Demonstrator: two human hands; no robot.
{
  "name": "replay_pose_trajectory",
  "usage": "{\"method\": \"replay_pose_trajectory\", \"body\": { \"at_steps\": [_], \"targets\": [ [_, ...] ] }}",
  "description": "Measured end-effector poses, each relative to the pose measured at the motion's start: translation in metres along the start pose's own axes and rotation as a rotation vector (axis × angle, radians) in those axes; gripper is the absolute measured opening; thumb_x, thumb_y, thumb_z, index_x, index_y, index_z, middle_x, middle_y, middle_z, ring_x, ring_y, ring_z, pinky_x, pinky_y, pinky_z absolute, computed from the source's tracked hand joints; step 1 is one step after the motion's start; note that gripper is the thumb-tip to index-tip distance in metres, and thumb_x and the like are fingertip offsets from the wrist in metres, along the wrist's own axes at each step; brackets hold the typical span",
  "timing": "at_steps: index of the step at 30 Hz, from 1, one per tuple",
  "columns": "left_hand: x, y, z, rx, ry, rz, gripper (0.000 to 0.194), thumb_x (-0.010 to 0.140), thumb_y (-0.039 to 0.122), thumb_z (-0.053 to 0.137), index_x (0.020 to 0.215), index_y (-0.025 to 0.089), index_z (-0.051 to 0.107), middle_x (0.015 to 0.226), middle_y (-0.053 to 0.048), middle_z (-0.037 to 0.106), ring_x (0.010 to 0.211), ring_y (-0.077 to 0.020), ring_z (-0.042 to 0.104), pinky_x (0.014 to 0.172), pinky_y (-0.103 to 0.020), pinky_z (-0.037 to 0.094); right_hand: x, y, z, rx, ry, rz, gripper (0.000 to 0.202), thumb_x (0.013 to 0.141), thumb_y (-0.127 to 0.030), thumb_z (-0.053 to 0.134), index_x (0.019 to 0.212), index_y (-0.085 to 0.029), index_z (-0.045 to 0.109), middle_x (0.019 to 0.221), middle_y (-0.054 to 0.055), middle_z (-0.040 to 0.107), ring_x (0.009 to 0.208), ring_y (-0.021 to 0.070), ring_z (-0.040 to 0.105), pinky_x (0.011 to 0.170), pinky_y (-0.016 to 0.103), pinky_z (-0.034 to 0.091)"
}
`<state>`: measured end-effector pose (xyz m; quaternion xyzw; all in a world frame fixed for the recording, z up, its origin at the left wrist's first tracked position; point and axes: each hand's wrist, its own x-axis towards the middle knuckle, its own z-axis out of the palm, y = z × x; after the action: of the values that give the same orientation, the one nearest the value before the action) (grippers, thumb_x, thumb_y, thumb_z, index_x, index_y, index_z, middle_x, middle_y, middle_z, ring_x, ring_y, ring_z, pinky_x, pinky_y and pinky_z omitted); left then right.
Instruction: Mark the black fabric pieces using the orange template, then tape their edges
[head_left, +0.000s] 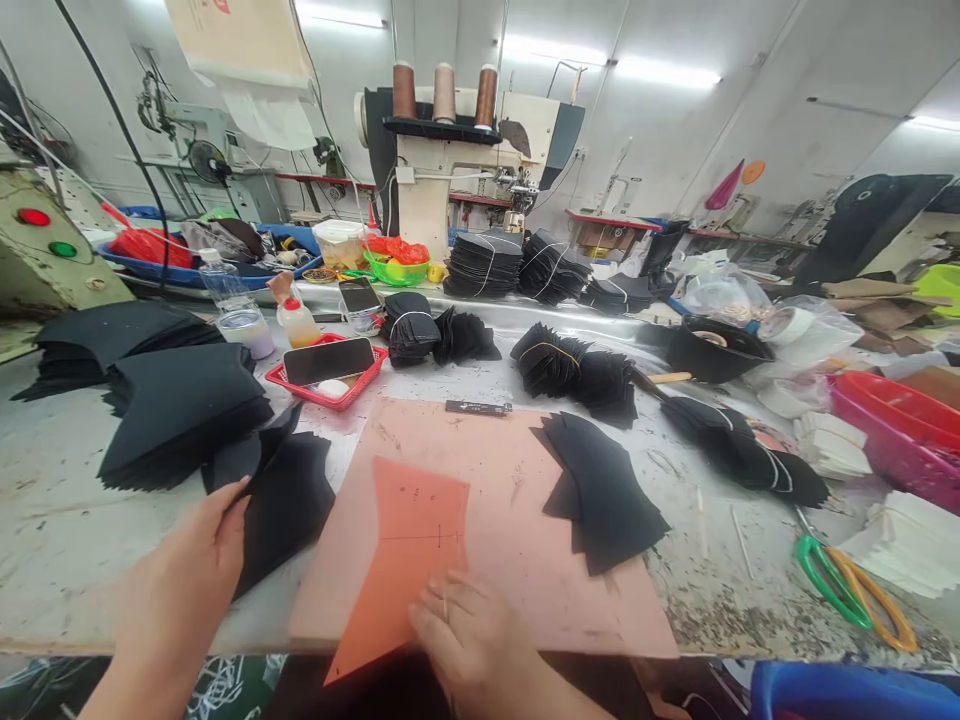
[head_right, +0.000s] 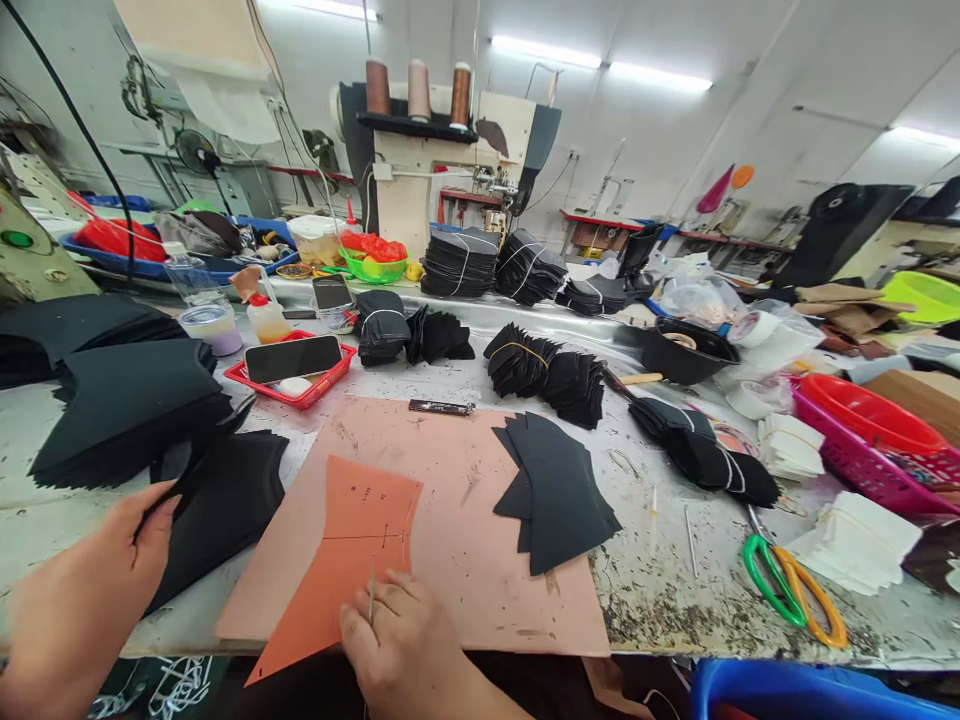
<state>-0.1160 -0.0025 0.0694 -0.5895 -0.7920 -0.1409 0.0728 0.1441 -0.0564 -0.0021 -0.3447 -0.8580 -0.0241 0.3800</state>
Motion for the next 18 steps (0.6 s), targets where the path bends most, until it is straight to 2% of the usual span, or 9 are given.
{"method": "replay_pose_trajectory", "body": {
  "at_steps": [2, 3, 5, 7, 9, 11, 13, 16, 18],
  "targets": [
    [-0.003, 0.009, 0.012, -0.033, 0.166, 0.216, 0.037, 0.093, 0.036, 0.03, 0.113, 0.022, 0.058, 0.096, 0.001, 0.072, 0.071, -0.0166, 0.068, 0.057, -0.024, 0.051, 0.0, 0.005, -0.011, 0.03, 0.057, 0.097, 0.031, 0.084, -0.005, 0.036, 0.1, -0.011, 0.062, 0.065, 0.007, 0.067, 0.057, 0.0175, 0.062, 0.057, 0.029, 0.055],
    [-0.004, 0.015, 0.02, -0.049, 0.233, 0.339, 0.036, 0.092, 0.031, 0.031, 0.113, 0.022, 0.059, 0.1, 0.0, 0.071, 0.076, -0.0162, 0.069, 0.06, -0.024, 0.052, 0.0, 0.007, -0.014, 0.024, 0.069, 0.13, 0.031, 0.084, -0.005, 0.037, 0.102, -0.012, 0.061, 0.068, 0.008, 0.068, 0.061, 0.0178, 0.064, 0.058, 0.028, 0.055],
    [-0.008, 0.031, 0.038, -0.083, 0.266, 0.584, 0.038, 0.089, 0.022, 0.031, 0.111, 0.022, 0.062, 0.107, -0.002, 0.069, 0.084, -0.0158, 0.069, 0.066, -0.023, 0.054, 0.001, 0.008, -0.013, 0.001, 0.059, 0.103, 0.026, 0.087, -0.011, 0.042, 0.105, -0.014, 0.061, 0.088, 0.012, 0.072, 0.084, 0.0212, 0.067, 0.073, 0.032, 0.057],
    [-0.012, 0.046, 0.055, -0.1, 0.227, 0.741, 0.042, 0.084, 0.016, 0.03, 0.104, 0.022, 0.067, 0.106, -0.003, 0.069, 0.089, -0.0173, 0.069, 0.069, -0.025, 0.056, 0.001, 0.005, 0.0, -0.029, 0.023, -0.004, 0.027, 0.088, -0.025, 0.047, 0.109, -0.014, 0.06, 0.105, 0.015, 0.069, 0.101, 0.0258, 0.063, 0.085, 0.038, 0.053],
    [-0.017, 0.057, 0.067, -0.102, 0.191, 0.808, 0.043, 0.08, 0.013, 0.031, 0.1, 0.022, 0.069, 0.103, -0.005, 0.07, 0.092, -0.0196, 0.068, 0.073, -0.028, 0.056, 0.002, 0.0, 0.019, -0.077, 0.0, -0.079, 0.034, 0.087, -0.031, 0.047, 0.111, -0.01, 0.058, 0.108, 0.017, 0.068, 0.102, 0.0285, 0.061, 0.086, 0.04, 0.053],
    [-0.021, 0.061, 0.073, -0.107, 0.191, 0.824, 0.043, 0.08, 0.012, 0.031, 0.099, 0.021, 0.069, 0.104, -0.006, 0.07, 0.097, -0.0213, 0.066, 0.078, -0.031, 0.056, 0.008, -0.005, 0.033, -0.114, -0.022, -0.094, 0.034, 0.085, -0.027, 0.044, 0.109, -0.009, 0.059, 0.107, 0.019, 0.067, 0.098, 0.029, 0.062, 0.082, 0.041, 0.053],
    [-0.022, 0.06, 0.076, -0.116, 0.21, 0.819, 0.041, 0.084, 0.015, 0.031, 0.1, 0.022, 0.069, 0.106, -0.005, 0.069, 0.096, -0.0213, 0.066, 0.079, -0.031, 0.056, 0.017, -0.008, 0.035, -0.095, -0.065, -0.079, 0.029, 0.082, -0.02, 0.041, 0.1, -0.01, 0.062, 0.095, 0.017, 0.07, 0.086, 0.0268, 0.063, 0.071, 0.038, 0.055],
    [-0.02, 0.056, 0.075, -0.13, 0.248, 0.809, 0.038, 0.089, 0.022, 0.032, 0.098, 0.022, 0.069, 0.103, -0.003, 0.07, 0.094, -0.0203, 0.067, 0.08, -0.032, 0.056, 0.031, -0.004, 0.013, 0.009, -0.085, -0.01, 0.024, 0.08, -0.012, 0.037, 0.079, -0.015, 0.061, 0.065, 0.008, 0.064, 0.057, 0.0195, 0.058, 0.048, 0.03, 0.048],
    [-0.018, 0.053, 0.072, -0.134, 0.266, 0.802, 0.036, 0.091, 0.026, 0.033, 0.098, 0.022, 0.068, 0.102, -0.003, 0.07, 0.094, -0.0198, 0.067, 0.081, -0.031, 0.056, 0.034, 0.006, -0.014, 0.039, -0.011, 0.082, 0.028, 0.081, -0.009, 0.034, 0.075, -0.017, 0.061, 0.058, 0.004, 0.061, 0.05, 0.0169, 0.055, 0.045, 0.027, 0.044]
  ]
}}
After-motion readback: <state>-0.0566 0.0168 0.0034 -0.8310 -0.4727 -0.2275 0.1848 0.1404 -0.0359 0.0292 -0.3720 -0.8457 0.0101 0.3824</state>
